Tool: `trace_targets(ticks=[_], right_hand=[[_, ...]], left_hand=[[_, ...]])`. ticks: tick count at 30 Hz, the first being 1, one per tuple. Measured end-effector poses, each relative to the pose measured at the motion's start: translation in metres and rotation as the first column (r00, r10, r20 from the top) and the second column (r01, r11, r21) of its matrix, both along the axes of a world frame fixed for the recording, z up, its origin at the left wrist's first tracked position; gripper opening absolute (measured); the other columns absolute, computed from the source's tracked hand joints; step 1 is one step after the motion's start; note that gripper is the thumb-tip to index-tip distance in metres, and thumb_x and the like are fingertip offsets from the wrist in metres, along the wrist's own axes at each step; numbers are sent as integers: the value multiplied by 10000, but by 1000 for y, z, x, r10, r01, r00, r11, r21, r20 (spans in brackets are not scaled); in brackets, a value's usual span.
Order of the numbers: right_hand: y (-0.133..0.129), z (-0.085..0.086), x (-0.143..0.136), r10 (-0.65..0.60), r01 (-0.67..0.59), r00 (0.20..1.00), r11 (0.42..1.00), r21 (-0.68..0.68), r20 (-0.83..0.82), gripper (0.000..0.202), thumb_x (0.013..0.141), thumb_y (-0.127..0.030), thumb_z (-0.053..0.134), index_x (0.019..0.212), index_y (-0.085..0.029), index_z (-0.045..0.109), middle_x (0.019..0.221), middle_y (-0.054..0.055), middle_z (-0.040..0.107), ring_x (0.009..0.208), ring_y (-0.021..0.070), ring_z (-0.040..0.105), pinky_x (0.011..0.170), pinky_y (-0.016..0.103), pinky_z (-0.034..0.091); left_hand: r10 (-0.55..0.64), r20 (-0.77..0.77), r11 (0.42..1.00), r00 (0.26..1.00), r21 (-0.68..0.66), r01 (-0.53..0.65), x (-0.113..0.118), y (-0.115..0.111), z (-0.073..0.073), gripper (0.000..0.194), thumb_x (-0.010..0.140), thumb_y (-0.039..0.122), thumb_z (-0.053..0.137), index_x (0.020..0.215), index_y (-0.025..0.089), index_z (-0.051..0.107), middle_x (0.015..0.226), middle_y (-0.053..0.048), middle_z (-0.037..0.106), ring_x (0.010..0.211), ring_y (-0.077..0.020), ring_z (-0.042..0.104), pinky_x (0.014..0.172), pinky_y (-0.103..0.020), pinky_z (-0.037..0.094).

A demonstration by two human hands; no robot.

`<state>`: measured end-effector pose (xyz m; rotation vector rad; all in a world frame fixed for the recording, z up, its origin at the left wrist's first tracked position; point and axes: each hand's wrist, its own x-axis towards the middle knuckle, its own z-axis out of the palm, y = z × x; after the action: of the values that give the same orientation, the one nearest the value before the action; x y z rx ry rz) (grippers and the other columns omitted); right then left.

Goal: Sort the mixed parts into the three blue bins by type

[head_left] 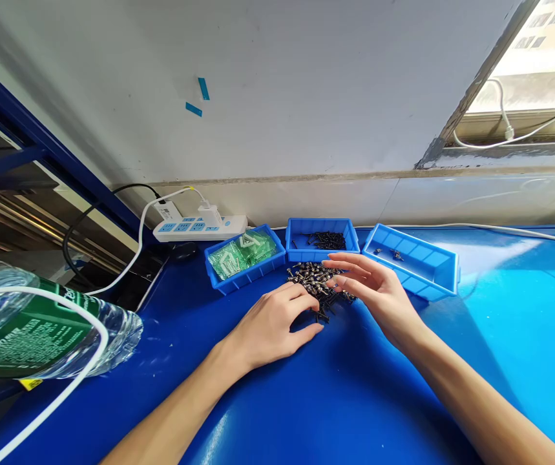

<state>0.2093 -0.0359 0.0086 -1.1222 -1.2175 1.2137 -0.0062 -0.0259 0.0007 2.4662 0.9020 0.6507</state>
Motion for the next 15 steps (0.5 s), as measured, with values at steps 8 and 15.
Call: trace_targets(ticks=[8, 15], right_hand=[[5, -10, 1, -10, 9, 1000, 998, 57, 7, 315, 821, -386, 814, 1109, -261, 792, 1122, 84, 814, 838, 224, 772, 828, 399, 628], [4, -9, 1, -11, 9, 1000, 999, 43, 27, 319, 825, -413, 801, 1098, -249, 786, 1085, 88, 816, 816, 226, 769, 794, 394, 627]], left_hand=[[-15, -42, 1000, 999, -18, 15, 2, 1, -4, 86, 962, 130, 656, 943, 189, 716, 969, -39, 723, 874, -186, 680, 799, -299, 551], [16, -8, 999, 1000, -48, -17, -1, 3, 2, 109, 941, 94, 658, 899, 187, 695, 953, -31, 710, 841, -181, 670, 786, -293, 539]])
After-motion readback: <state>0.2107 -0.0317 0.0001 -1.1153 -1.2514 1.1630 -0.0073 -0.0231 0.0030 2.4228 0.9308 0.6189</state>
